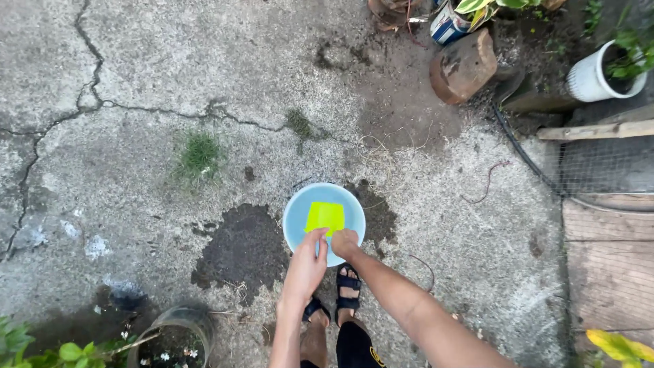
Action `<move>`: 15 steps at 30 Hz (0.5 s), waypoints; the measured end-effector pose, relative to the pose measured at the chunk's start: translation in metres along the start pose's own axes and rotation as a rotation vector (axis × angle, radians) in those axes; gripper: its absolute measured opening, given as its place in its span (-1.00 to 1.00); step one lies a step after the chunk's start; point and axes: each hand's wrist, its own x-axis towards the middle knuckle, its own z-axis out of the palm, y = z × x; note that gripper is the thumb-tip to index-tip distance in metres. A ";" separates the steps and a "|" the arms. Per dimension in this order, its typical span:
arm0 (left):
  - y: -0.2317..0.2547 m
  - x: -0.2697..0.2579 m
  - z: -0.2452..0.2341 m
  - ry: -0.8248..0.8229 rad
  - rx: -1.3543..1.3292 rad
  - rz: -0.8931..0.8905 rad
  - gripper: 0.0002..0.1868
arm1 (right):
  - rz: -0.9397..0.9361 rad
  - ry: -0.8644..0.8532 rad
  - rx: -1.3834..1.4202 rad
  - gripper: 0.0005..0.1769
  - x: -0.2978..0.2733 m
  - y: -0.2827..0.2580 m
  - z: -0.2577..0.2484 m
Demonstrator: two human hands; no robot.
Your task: Watering various plants in an outdoor garden area using a bucket and a scoop.
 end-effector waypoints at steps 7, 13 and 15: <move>-0.054 -0.001 0.024 -0.016 -0.035 -0.010 -0.68 | 0.064 0.046 -0.083 -0.72 0.086 0.020 0.104; -0.062 -0.009 0.009 -0.067 0.049 -0.124 -0.69 | -0.213 -0.106 0.227 -0.65 0.119 0.038 0.134; -0.061 -0.013 0.005 -0.022 -0.013 -0.192 -0.68 | -0.170 -0.170 0.627 -0.42 0.070 0.068 0.077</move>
